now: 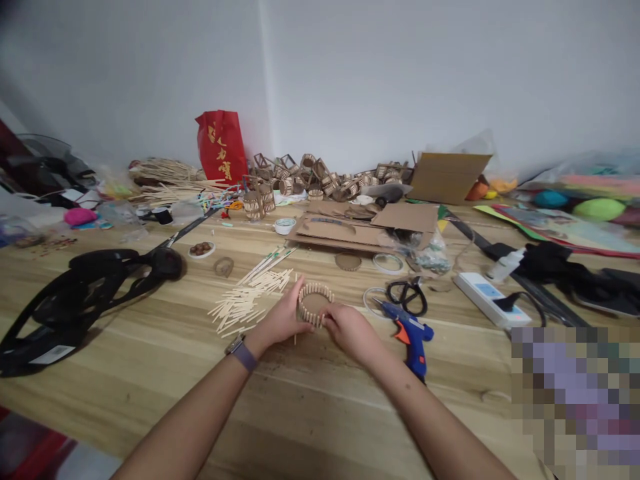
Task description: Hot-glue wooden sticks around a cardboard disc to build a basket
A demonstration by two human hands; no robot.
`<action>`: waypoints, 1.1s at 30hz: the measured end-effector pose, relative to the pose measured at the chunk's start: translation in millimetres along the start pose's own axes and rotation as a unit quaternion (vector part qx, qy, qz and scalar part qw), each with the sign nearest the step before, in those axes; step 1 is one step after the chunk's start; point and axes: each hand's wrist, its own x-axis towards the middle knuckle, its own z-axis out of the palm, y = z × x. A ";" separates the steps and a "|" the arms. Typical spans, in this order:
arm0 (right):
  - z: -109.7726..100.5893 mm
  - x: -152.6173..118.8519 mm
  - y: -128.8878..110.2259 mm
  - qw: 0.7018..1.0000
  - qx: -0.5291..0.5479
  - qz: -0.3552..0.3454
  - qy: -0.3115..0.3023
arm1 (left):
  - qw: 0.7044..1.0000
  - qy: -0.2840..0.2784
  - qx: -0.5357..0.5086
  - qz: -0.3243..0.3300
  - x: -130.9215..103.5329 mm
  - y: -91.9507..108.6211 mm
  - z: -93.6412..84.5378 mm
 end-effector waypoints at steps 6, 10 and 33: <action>3.8 -1.7 3.0 1.000 -0.002 -0.005 0.010 | 1.000 -0.004 -0.012 -0.019 0.0 6.3 -3.0; 5.5 -1.7 4.6 1.000 -0.002 -0.015 0.009 | 0.999 -0.011 -0.017 -0.031 -0.2 11.2 -6.0; 5.4 -3.0 10.2 0.996 -0.019 -0.072 0.045 | 1.000 -0.020 0.007 0.009 0.9 5.9 -5.0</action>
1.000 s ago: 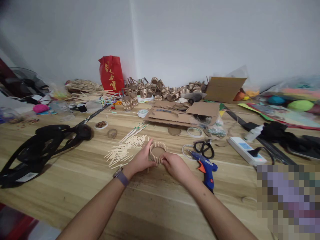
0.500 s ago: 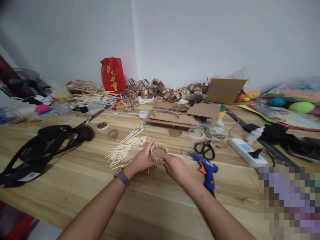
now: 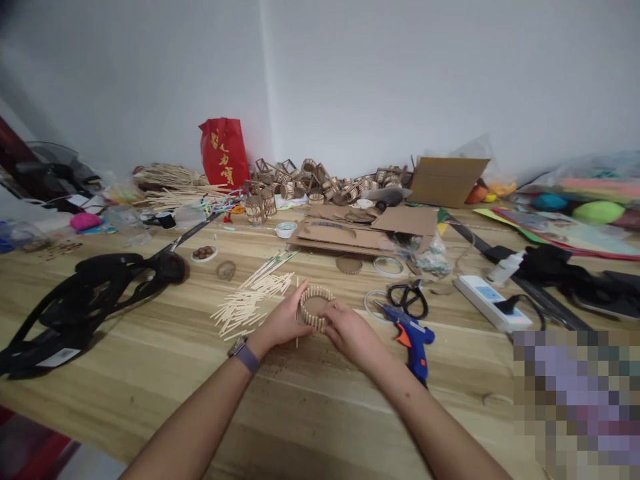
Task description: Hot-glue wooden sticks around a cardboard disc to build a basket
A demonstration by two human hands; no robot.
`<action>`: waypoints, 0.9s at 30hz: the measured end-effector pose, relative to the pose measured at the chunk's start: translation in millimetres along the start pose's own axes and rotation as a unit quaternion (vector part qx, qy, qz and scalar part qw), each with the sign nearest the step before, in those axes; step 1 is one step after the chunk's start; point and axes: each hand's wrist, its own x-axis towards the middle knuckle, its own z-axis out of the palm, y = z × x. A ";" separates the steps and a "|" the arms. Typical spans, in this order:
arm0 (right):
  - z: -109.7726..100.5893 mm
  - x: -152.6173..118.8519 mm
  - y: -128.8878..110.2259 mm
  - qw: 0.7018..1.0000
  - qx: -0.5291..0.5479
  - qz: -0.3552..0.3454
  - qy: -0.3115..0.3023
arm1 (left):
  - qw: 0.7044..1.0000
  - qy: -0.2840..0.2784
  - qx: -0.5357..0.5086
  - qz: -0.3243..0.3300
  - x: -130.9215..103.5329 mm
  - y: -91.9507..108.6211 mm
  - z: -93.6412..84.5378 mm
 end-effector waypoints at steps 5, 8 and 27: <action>-34.8 -16.0 8.7 0.993 -0.061 0.062 0.077 | 1.000 -0.011 0.015 -0.001 -0.7 0.0 -4.9; -63.6 -40.3 21.9 0.970 -0.145 0.189 0.046 | 0.999 -0.031 0.021 -0.003 -2.3 1.0 -9.1; -62.4 -92.6 57.0 0.886 0.159 0.394 0.185 | 0.997 0.049 0.044 0.035 -2.3 6.9 15.6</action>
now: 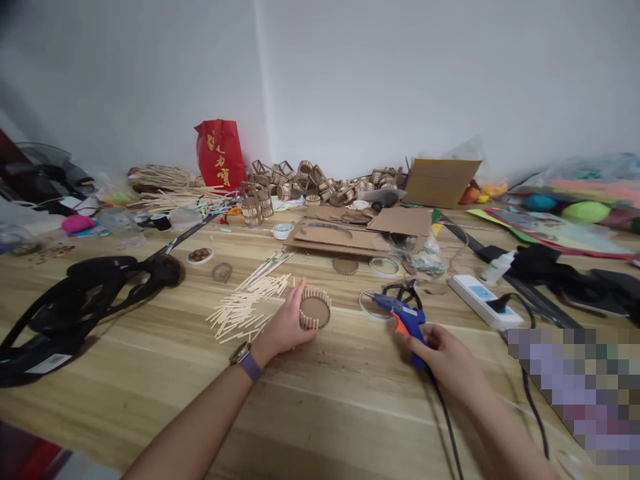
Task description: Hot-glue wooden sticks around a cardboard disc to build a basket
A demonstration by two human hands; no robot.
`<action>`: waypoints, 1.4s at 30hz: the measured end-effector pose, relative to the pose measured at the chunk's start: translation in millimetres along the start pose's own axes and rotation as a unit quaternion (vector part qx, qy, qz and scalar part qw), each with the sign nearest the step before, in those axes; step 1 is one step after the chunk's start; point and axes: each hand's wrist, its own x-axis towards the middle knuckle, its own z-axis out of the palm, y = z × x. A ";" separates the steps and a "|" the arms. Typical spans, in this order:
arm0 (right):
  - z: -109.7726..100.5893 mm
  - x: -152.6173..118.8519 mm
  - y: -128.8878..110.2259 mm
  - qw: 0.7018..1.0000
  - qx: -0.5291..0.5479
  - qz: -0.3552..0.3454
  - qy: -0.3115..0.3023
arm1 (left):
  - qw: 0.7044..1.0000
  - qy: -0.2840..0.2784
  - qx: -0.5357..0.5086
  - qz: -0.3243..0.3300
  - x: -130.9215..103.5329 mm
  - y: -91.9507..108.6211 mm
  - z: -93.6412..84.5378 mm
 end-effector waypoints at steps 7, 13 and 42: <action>19.2 -29.0 -18.2 0.884 0.426 0.126 -0.143 | 1.000 -0.010 -0.003 -0.001 -1.9 -2.0 -2.6; 44.6 -33.3 -12.8 0.930 0.290 0.078 -0.210 | 0.999 -0.025 -0.023 -0.017 -1.3 -5.6 -5.8; 75.7 -39.0 -31.6 0.978 -0.002 -0.148 -0.146 | 0.994 -0.009 -0.089 -0.056 1.5 -9.0 -3.7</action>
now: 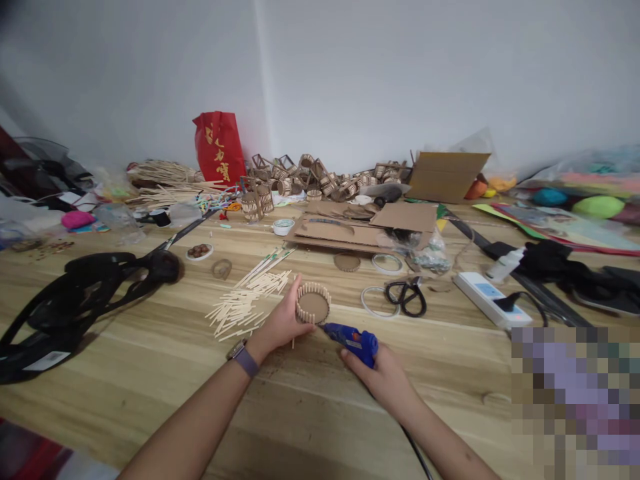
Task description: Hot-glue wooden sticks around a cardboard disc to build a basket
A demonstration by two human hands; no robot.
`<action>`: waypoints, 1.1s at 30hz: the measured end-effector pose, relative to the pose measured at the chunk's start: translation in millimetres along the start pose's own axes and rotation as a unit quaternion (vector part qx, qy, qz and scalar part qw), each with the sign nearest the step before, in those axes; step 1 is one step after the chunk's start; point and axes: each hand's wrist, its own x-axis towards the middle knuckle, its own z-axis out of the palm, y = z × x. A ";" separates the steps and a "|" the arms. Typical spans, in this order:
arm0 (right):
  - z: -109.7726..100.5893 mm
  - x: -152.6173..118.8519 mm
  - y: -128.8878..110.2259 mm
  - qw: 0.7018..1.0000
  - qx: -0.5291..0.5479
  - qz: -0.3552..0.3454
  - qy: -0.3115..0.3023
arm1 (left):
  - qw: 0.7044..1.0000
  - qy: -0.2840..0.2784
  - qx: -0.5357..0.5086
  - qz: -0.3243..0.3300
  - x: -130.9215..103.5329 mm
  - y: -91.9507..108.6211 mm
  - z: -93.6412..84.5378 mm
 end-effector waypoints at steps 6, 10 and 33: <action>1.6 2.2 -0.2 1.000 0.004 -0.023 0.002 | 1.000 -0.001 -0.009 -0.004 0.3 2.6 -0.8; 3.2 3.9 3.0 0.999 -0.009 -0.031 0.000 | 1.000 -0.002 -0.004 -0.006 0.1 1.3 -0.5; 6.2 4.9 2.6 0.998 -0.032 -0.053 0.001 | 1.000 -0.003 0.012 -0.010 0.1 3.4 -1.6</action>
